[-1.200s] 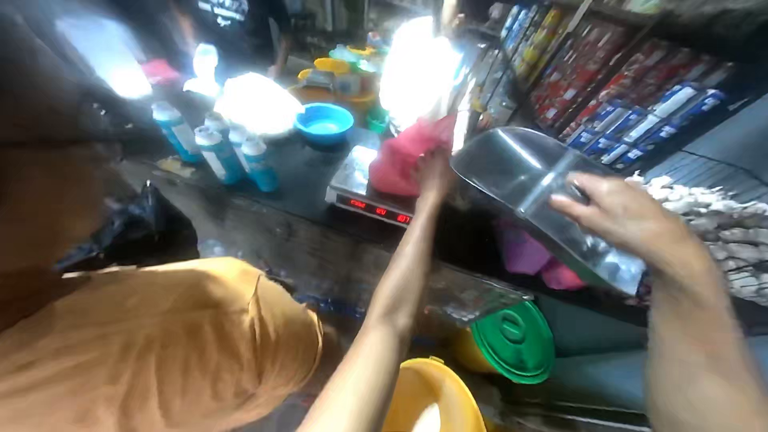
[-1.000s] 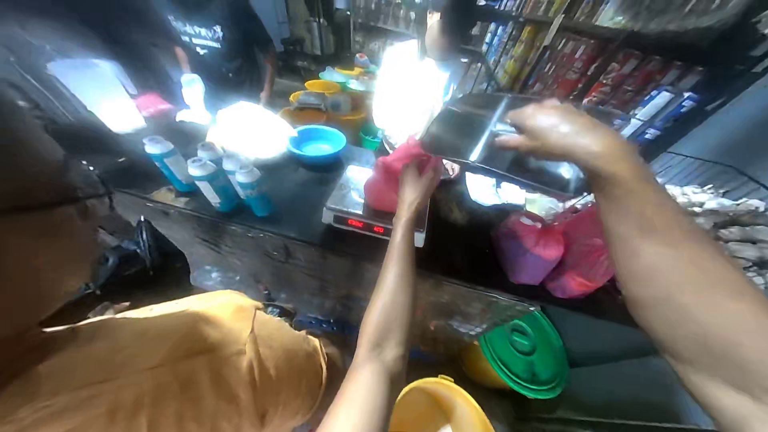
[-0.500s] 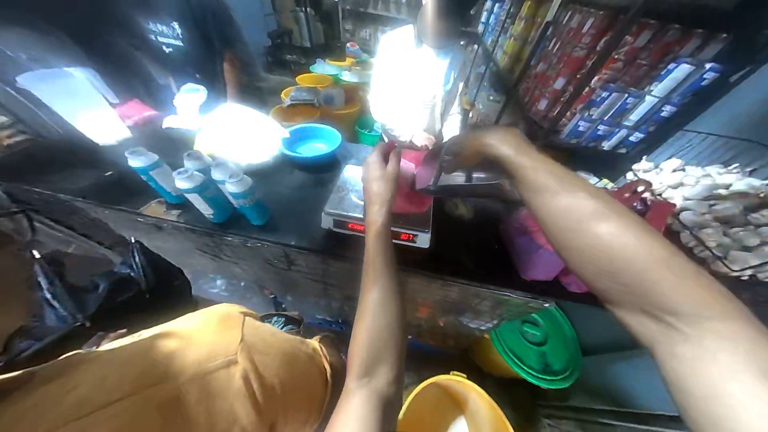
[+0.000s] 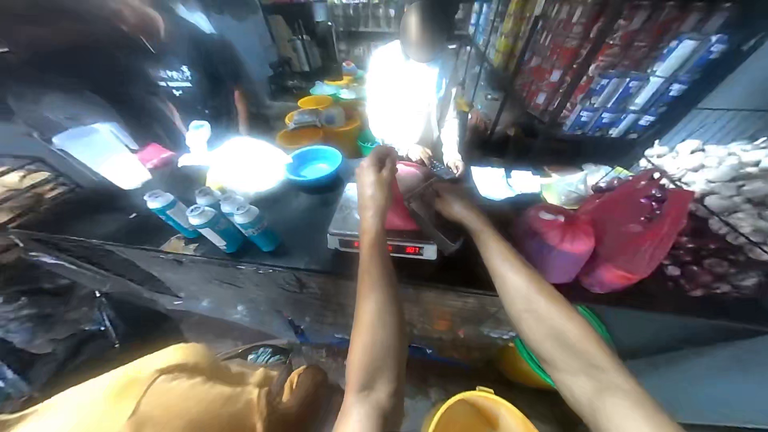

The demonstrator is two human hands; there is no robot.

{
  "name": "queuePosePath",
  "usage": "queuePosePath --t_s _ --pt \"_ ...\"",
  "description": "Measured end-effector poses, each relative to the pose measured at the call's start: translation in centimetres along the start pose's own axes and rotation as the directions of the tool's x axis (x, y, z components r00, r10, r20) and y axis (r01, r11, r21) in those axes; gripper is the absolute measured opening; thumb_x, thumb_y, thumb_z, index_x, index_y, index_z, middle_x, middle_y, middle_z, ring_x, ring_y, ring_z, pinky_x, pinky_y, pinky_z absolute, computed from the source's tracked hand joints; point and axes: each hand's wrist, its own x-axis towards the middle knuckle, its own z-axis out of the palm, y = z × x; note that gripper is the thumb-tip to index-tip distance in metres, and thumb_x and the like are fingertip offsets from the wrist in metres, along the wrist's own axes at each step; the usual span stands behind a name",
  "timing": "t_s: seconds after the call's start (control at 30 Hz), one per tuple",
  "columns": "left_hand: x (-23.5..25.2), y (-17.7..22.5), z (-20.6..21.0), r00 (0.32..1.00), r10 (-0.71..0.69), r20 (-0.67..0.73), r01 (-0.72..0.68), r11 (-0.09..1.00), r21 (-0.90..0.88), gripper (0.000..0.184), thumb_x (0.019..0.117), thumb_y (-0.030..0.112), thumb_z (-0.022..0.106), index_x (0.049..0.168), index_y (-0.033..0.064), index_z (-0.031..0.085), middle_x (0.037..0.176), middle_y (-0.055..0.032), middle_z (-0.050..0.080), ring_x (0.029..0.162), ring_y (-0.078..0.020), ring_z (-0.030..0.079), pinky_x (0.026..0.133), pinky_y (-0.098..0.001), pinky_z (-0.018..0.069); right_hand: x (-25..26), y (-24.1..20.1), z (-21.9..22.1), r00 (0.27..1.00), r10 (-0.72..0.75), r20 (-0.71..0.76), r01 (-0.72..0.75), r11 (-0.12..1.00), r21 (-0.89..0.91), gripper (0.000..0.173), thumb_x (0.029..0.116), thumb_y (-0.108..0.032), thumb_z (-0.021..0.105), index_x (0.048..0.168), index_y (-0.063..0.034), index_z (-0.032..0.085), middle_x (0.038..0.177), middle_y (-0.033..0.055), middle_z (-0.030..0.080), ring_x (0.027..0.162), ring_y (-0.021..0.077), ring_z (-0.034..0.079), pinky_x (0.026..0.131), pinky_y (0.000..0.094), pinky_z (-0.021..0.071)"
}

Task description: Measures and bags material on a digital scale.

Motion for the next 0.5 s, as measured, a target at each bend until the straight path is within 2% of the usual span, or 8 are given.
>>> queuePosePath --t_s 0.07,0.17,0.3,0.37,0.43,0.5 --pt "0.2 0.0 0.3 1.000 0.025 -0.006 -0.024 1.000 0.014 0.024 0.1057 0.020 0.054 0.115 0.0042 0.070 0.094 -0.0092 0.072 0.082 -0.0172 0.069 0.080 -0.0411 0.0584 0.0 -0.5 -0.2 1.000 0.028 0.013 -0.028 0.999 0.016 0.041 0.1028 -0.033 0.060 0.128 -0.0014 0.064 0.123 0.0264 0.066 0.116 0.0445 0.063 0.098 0.0659 0.0479" --pt "-0.7 -0.2 -0.8 1.000 0.026 0.017 -0.027 0.997 0.065 0.028 0.1076 0.022 0.051 0.120 0.0030 0.067 0.102 -0.0150 0.071 0.092 -0.0248 0.069 0.086 -0.0481 0.0558 -0.7 -0.7 -0.4 0.998 0.039 0.045 -0.041 0.997 0.059 0.048 0.1026 -0.040 0.060 0.128 0.0004 0.064 0.125 0.0257 0.065 0.119 0.0412 0.062 0.103 0.0625 0.0466" --pt "-0.2 -0.7 -0.9 0.999 -0.051 0.008 0.049 0.992 0.113 0.025 0.1039 0.022 0.056 0.114 0.0058 0.071 0.102 -0.0111 0.073 0.096 -0.0229 0.070 0.091 -0.0501 0.0547 -1.9 -0.7 -0.3 0.999 0.030 0.037 -0.033 0.996 0.088 0.043 0.1038 -0.033 0.059 0.131 0.0000 0.063 0.125 0.0263 0.065 0.118 0.0423 0.063 0.102 0.0636 0.0470" --pt "-1.0 -0.8 -0.8 0.996 -0.087 -0.013 0.088 0.989 0.118 0.024 0.1014 0.021 0.058 0.114 0.0056 0.071 0.104 -0.0130 0.072 0.099 -0.0254 0.069 0.092 -0.0519 0.0545 -3.1 0.0 -0.8 0.999 0.016 0.038 -0.018 0.999 0.047 0.042 0.1043 -0.035 0.058 0.130 -0.0013 0.063 0.122 0.0252 0.066 0.113 0.0416 0.065 0.098 0.0639 0.0492" --pt "-2.0 -0.7 -0.1 0.992 -0.118 -0.038 0.123 0.984 0.130 0.029 0.0992 0.022 0.060 0.120 0.0045 0.069 0.115 -0.0166 0.070 0.110 -0.0295 0.067 0.098 -0.0526 0.0532 -4.4 0.5 -1.9 0.998 0.022 0.054 -0.021 1.000 -0.015 0.043 0.1042 -0.039 0.058 0.128 -0.0039 0.065 0.118 0.0240 0.068 0.108 0.0413 0.066 0.094 0.0652 0.0508" --pt "-2.7 -0.4 0.8 0.987 -0.123 -0.101 0.138 0.978 0.155 0.037 0.0971 0.024 0.064 0.126 -0.0001 0.065 0.124 -0.0217 0.066 0.121 -0.0356 0.061 0.105 -0.0546 0.0489 -5.4 0.4 -3.6 0.995 0.043 0.094 -0.038 0.998 -0.058 0.044 0.1047 -0.041 0.056 0.126 -0.0038 0.066 0.115 0.0245 0.068 0.107 0.0418 0.066 0.094 0.0659 0.0496"
